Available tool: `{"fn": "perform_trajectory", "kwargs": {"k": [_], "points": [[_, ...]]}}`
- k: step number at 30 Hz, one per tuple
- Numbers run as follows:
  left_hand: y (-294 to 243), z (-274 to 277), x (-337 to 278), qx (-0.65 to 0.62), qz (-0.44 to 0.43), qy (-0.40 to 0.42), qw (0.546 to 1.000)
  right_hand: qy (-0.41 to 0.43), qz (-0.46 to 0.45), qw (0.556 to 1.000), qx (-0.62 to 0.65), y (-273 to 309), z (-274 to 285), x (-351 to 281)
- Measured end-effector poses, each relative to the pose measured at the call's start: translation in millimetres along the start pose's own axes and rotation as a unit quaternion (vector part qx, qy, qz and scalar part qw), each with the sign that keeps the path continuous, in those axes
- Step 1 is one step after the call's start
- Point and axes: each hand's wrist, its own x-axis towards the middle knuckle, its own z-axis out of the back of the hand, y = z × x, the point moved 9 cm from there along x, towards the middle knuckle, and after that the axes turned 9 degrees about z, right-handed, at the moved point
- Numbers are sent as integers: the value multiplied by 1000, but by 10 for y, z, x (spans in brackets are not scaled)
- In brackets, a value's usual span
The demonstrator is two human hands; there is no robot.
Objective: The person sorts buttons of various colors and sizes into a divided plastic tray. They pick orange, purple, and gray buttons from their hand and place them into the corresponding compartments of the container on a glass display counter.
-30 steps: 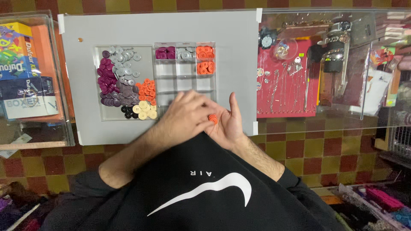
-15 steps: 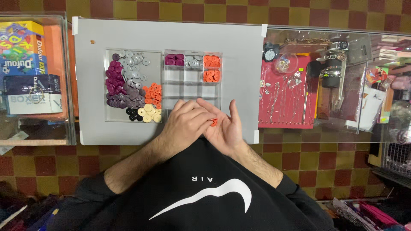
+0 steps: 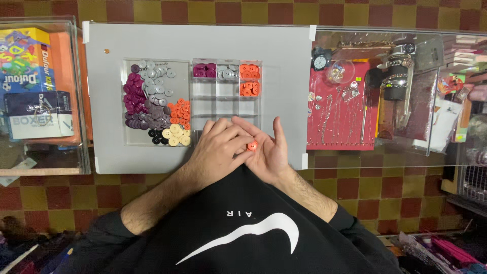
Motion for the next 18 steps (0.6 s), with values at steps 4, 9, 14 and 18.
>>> {"fn": "perform_trajectory", "kwargs": {"k": [4,9,14,18], "points": [[77,-99,16,0,19,31,999,11,-11,1000,-25,-23,-162,5],[29,56,87,-40,53,49,997,10,-12,1000,-11,37,-494,-59],[160,23,99,-48,65,61,995,1,-8,1000,-11,-10,-277,-37],[213,11,142,-30,73,50,996,16,-5,1000,-12,-14,-331,-22]]}}
